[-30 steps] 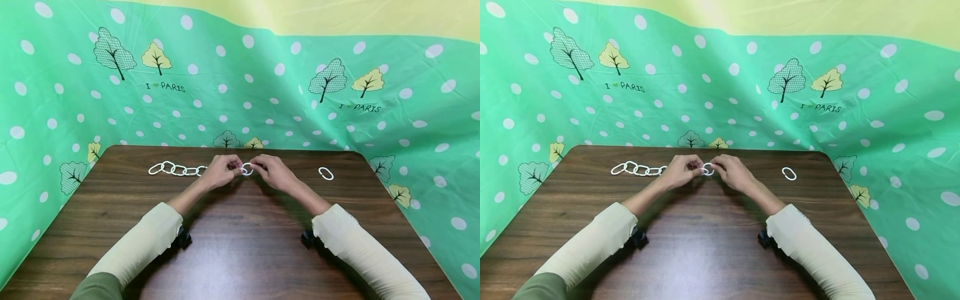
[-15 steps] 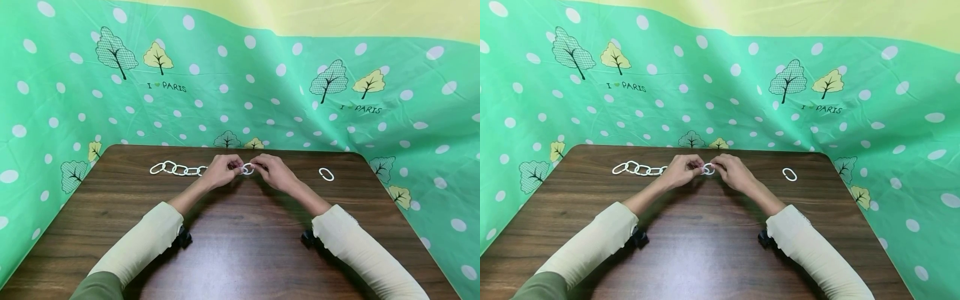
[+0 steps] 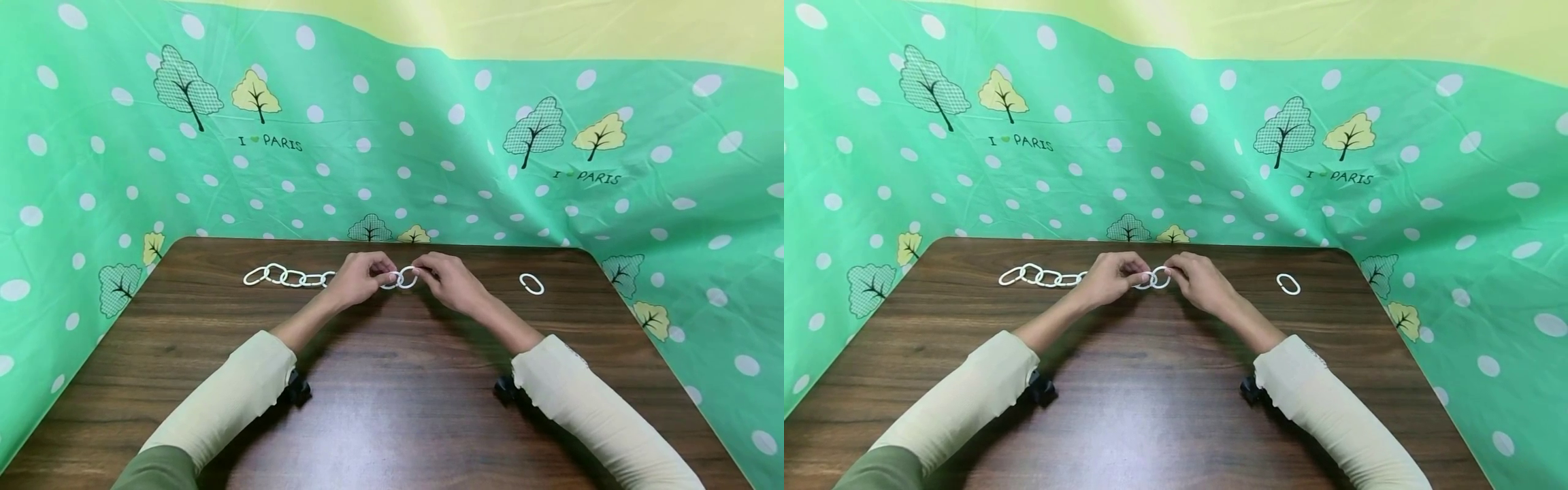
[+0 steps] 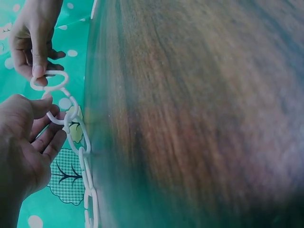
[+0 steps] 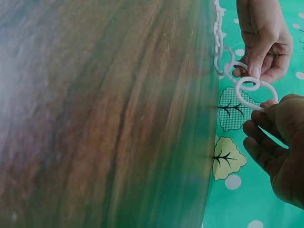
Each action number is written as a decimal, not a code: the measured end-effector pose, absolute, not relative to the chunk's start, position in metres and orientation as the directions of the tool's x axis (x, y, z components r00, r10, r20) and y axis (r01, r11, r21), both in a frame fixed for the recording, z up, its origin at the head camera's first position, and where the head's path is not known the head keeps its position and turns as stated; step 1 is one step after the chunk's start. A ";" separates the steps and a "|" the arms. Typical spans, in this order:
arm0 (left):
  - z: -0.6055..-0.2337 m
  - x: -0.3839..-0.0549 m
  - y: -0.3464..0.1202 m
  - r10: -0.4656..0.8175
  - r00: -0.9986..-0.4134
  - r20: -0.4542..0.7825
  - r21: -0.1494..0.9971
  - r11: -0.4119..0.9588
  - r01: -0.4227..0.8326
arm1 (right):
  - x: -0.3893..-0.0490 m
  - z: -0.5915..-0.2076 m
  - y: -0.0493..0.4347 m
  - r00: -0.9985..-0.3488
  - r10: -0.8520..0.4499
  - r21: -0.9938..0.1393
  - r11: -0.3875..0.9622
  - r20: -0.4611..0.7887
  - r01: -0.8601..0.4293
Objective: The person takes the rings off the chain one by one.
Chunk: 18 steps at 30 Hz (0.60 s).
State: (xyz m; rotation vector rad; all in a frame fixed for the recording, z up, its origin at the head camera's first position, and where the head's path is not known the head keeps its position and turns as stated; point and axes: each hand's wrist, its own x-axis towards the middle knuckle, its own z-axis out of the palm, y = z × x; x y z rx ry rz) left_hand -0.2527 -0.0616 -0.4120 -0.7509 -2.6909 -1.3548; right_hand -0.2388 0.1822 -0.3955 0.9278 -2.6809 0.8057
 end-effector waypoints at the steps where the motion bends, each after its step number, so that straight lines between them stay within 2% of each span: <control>1: -0.412 -0.253 -0.062 0.402 -0.883 0.242 0.749 0.501 0.433 | -0.238 -0.395 0.183 -0.788 -0.511 -0.434 0.657 0.345 -0.616; 18: -0.412 -0.255 -0.062 0.383 -0.879 0.283 0.740 0.495 0.454 | -0.235 -0.394 0.209 -0.837 -0.461 -0.448 0.707 0.295 -0.547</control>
